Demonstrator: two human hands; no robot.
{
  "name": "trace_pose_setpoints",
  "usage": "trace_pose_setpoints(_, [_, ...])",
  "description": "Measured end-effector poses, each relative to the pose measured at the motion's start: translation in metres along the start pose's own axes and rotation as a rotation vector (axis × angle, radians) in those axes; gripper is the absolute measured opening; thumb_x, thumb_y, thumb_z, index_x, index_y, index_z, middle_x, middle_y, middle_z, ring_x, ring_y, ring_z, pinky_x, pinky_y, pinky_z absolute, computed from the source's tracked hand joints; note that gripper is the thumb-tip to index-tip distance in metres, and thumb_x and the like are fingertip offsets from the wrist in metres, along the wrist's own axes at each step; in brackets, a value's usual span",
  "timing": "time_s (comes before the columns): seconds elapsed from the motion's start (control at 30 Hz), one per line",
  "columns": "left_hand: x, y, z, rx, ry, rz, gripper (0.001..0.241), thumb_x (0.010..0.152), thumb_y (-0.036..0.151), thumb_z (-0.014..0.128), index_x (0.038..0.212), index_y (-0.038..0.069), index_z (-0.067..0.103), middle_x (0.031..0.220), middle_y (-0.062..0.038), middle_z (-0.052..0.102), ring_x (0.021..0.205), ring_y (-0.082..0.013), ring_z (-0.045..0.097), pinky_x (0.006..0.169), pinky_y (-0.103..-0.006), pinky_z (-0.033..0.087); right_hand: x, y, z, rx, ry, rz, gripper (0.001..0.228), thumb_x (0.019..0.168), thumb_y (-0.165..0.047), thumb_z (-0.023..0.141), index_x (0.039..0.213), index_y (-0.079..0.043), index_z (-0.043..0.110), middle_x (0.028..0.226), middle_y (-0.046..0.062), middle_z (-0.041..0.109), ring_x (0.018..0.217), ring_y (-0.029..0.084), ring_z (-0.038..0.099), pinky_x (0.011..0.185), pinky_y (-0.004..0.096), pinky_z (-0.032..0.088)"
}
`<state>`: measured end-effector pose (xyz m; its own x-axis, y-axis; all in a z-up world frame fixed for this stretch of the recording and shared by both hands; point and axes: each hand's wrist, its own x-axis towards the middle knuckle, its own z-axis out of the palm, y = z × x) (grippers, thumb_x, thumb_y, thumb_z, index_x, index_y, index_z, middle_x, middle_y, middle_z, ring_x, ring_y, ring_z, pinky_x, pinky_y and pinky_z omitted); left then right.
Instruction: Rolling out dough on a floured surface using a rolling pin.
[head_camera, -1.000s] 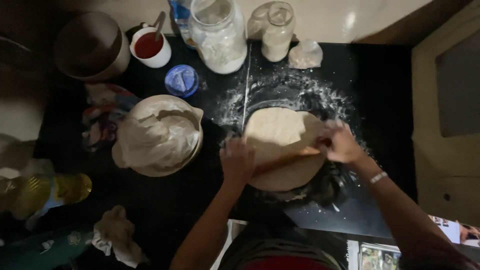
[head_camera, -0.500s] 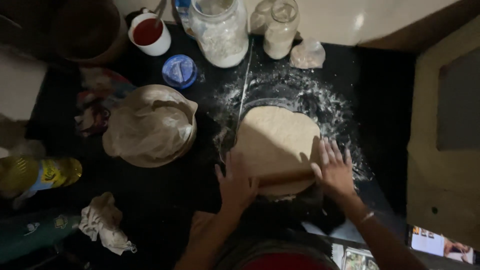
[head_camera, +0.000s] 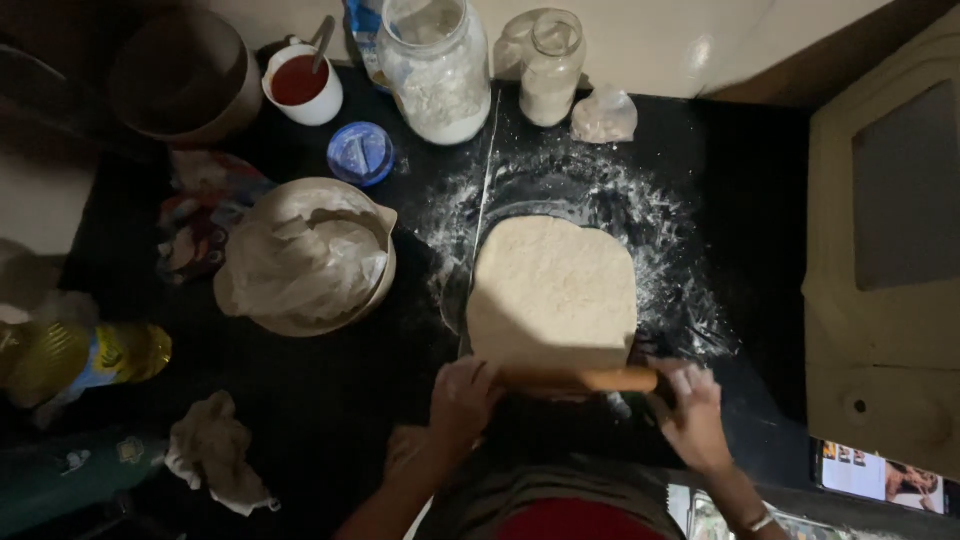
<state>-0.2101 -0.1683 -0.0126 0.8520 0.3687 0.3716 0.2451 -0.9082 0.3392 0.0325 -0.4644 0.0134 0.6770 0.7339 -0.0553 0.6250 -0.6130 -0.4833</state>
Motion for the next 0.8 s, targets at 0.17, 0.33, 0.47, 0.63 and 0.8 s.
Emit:
trace_pose_setpoints(0.17, [0.069,-0.031,0.011,0.019,0.190,0.046,0.037,0.091,0.028,0.066,0.123,0.010,0.067,0.112,-0.011,0.061,0.108,-0.0374,0.064,0.083,-0.0490,0.056,0.058,-0.014,-0.003,-0.093,0.347,-0.148,0.052,0.075,-0.035,0.079,0.123,-0.018,0.068,0.107,0.007,0.064,0.089,0.036,0.062,0.080,0.049,0.049])
trace_pose_setpoints(0.33, [0.090,-0.040,0.028,0.128,0.230,0.055,0.069,0.100,0.058,0.045,0.144,0.007,0.058,0.143,-0.017,0.058,0.129,-0.0408,0.057,0.102,-0.0559,0.048,0.063,-0.027,0.022,-0.250,0.395,-0.071,0.074,0.096,-0.050,0.053,0.159,-0.011,0.043,0.155,0.017,0.046,0.140,0.046,0.044,0.110,0.065,0.036])
trace_pose_setpoints(0.47, [0.141,-0.033,0.013,0.152,0.251,0.039,0.071,0.100,0.058,0.051,0.142,0.001,0.059,0.138,-0.024,0.060,0.126,-0.0457,0.057,0.104,-0.0636,0.045,0.100,-0.011,0.032,-0.244,0.338,0.078,0.081,0.095,-0.052,0.052,0.162,-0.009,0.035,0.167,0.020,0.031,0.153,0.052,0.021,0.113,0.082,0.016])
trace_pose_setpoints(0.63, [0.229,-0.069,0.079,0.323,0.295,-0.057,0.071,0.089,0.051,0.057,0.145,0.008,0.057,0.144,-0.016,0.058,0.136,-0.0354,0.054,0.110,-0.0610,0.039,0.200,-0.015,0.002,-0.398,0.469,0.000,0.075,0.103,-0.053,0.049,0.157,-0.002,0.049,0.157,0.023,0.051,0.147,0.049,0.041,0.108,0.078,0.029])
trace_pose_setpoints(0.8, [0.258,-0.078,0.086,0.209,0.245,-0.128,0.077,0.093,0.054,0.061,0.149,0.002,0.052,0.146,-0.021,0.057,0.140,-0.0375,0.053,0.111,-0.0642,0.040,0.233,0.001,0.006,-0.324,0.522,-0.015,0.077,0.109,-0.059,0.046,0.159,0.000,0.045,0.157,0.026,0.046,0.147,0.051,0.036,0.104,0.079,0.026])
